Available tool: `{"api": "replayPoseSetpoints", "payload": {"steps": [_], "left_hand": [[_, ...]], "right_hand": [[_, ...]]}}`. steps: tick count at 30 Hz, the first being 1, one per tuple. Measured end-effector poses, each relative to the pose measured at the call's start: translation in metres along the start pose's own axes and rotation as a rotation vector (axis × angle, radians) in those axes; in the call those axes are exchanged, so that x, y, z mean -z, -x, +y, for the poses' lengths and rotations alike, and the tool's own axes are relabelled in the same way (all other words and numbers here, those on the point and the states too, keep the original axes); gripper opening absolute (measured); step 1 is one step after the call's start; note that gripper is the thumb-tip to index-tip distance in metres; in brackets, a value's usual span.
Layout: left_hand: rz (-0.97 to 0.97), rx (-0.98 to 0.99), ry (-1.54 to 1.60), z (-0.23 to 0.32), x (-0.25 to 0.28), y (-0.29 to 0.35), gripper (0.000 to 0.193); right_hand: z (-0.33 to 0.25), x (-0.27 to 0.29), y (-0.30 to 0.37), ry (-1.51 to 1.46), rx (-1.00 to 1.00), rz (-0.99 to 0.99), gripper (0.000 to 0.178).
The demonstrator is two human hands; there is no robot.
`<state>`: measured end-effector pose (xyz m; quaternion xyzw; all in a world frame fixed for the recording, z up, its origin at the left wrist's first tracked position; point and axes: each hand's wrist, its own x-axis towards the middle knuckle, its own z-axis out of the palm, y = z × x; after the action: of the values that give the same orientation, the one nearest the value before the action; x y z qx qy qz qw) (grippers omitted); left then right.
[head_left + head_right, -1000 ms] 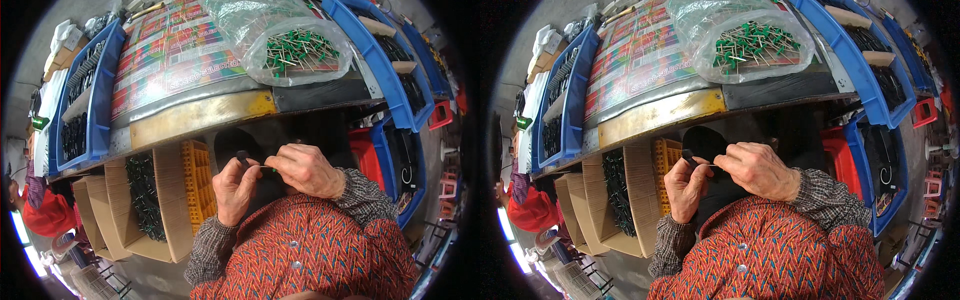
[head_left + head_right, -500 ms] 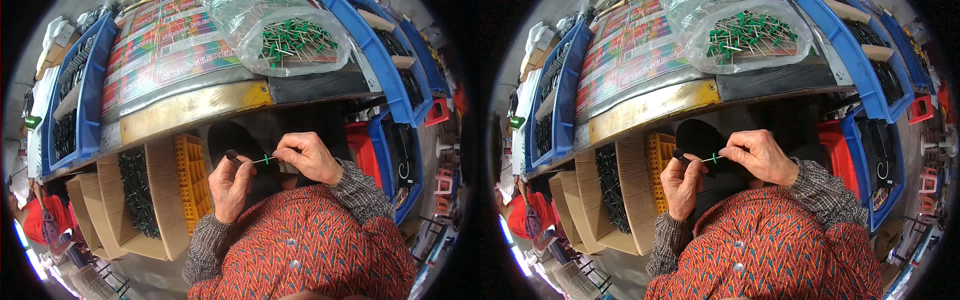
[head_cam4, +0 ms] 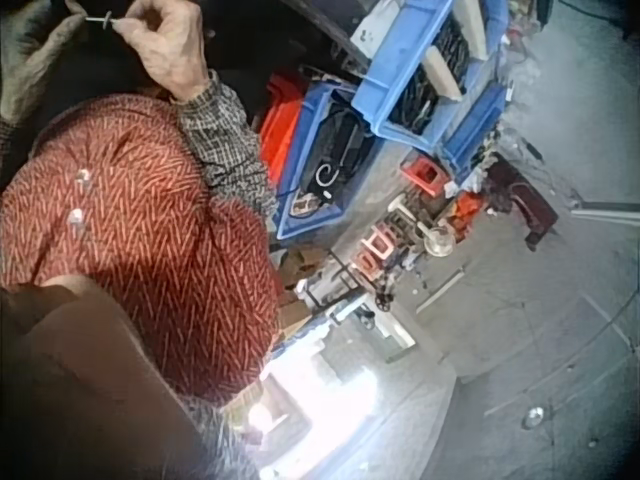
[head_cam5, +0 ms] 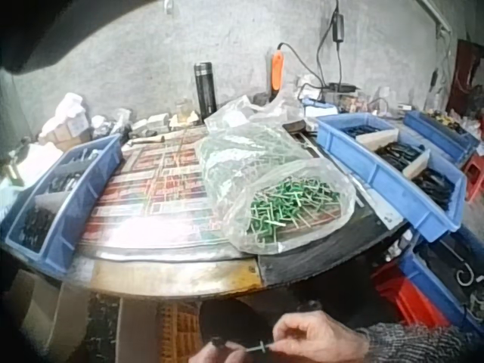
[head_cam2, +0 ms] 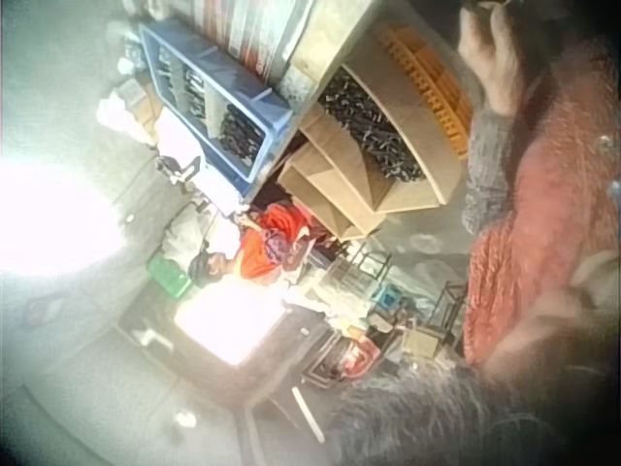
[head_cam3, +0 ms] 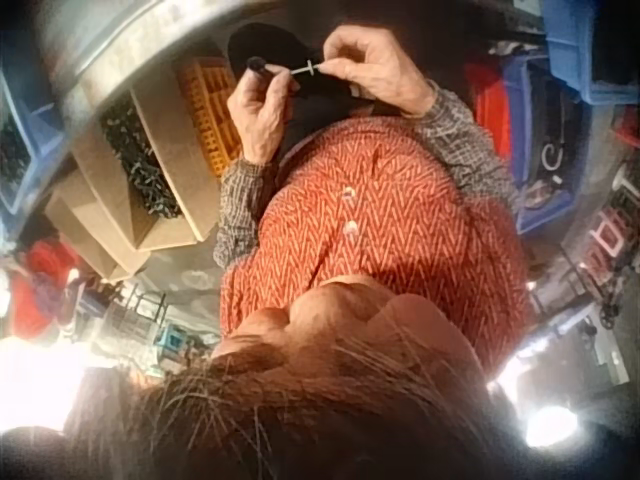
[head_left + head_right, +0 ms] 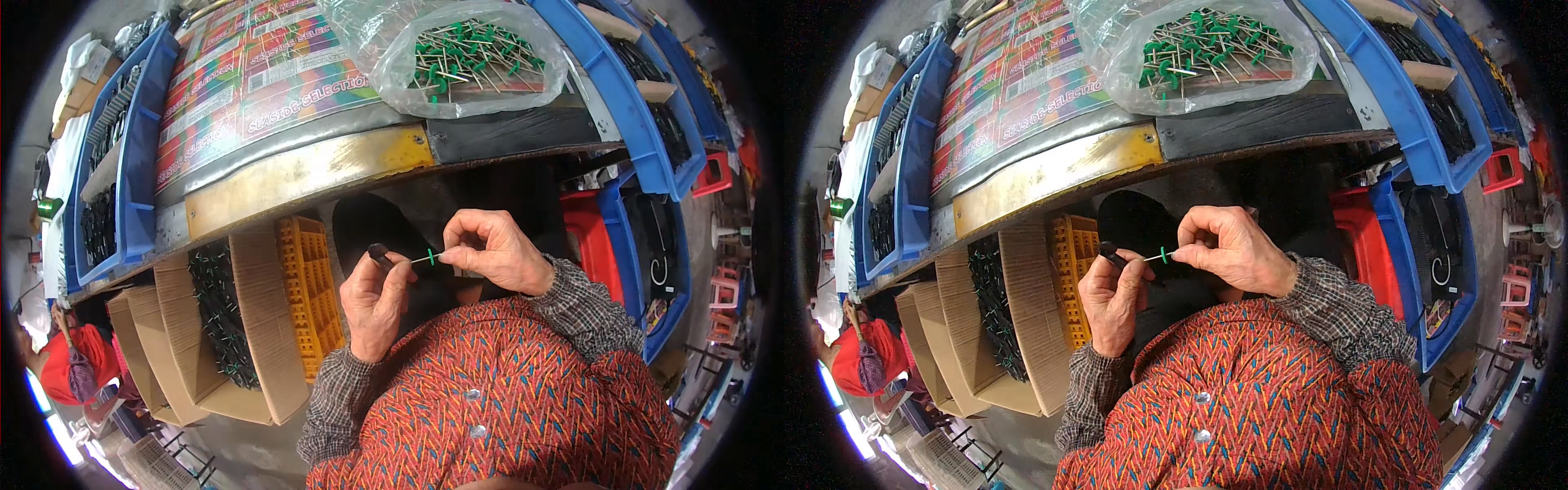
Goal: The person assembles small components by taking green plastic pins and inserting them into black clips by hand.
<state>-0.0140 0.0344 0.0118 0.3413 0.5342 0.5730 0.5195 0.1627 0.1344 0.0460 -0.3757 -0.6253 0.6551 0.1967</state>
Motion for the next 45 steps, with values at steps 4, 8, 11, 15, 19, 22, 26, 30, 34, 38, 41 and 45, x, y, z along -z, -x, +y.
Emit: {"api": "replayPoseSetpoints", "payload": {"steps": [4,8,11,15,19,22,26,30,34,38,41,45], "left_hand": [[-0.007,0.003,-0.014,-0.002,0.001,-0.001,0.010],[-0.009,0.014,0.008,-0.003,0.002,-0.001,0.010],[-0.026,0.014,-0.033,-0.004,0.002,0.000,0.011],[-0.083,0.068,-0.024,-0.002,0.005,0.002,0.012],[-0.116,0.100,0.112,-0.001,0.010,0.005,0.013],[-0.127,0.100,0.213,-0.003,0.016,0.007,0.016],[-0.146,0.114,0.315,-0.007,0.022,0.009,0.016],[-0.068,0.097,0.260,-0.012,0.025,0.016,0.019],[0.002,0.067,0.250,-0.018,0.029,0.020,0.022],[-0.010,0.095,0.442,-0.022,0.034,0.025,0.022],[-0.063,0.097,0.556,-0.027,0.038,0.027,0.022],[-0.073,0.114,0.642,-0.034,0.041,0.030,0.021]], "right_hand": [[-0.001,-0.001,0.000,-0.001,0.000,-0.002,0.011],[-0.001,-0.001,-0.001,0.132,0.086,-0.011,0.015],[0.002,-0.004,-0.005,0.328,0.306,-0.021,0.021],[0.007,-0.006,-0.005,0.355,0.291,-0.092,0.024],[0.007,-0.003,-0.002,0.334,0.233,-0.092,0.022],[0.007,-0.006,-0.002,0.306,0.270,-0.062,0.022],[0.006,-0.014,0.001,0.292,0.206,-0.091,0.022],[0.005,-0.019,0.002,0.331,0.204,-0.097,0.023],[0.004,-0.021,0.002,0.333,0.222,-0.105,0.023],[0.003,-0.025,0.003,0.341,0.245,-0.107,0.023],[0.002,-0.028,0.003,0.363,0.249,-0.119,0.023],[0.002,-0.032,0.004,0.366,0.239,-0.142,0.023]]}}
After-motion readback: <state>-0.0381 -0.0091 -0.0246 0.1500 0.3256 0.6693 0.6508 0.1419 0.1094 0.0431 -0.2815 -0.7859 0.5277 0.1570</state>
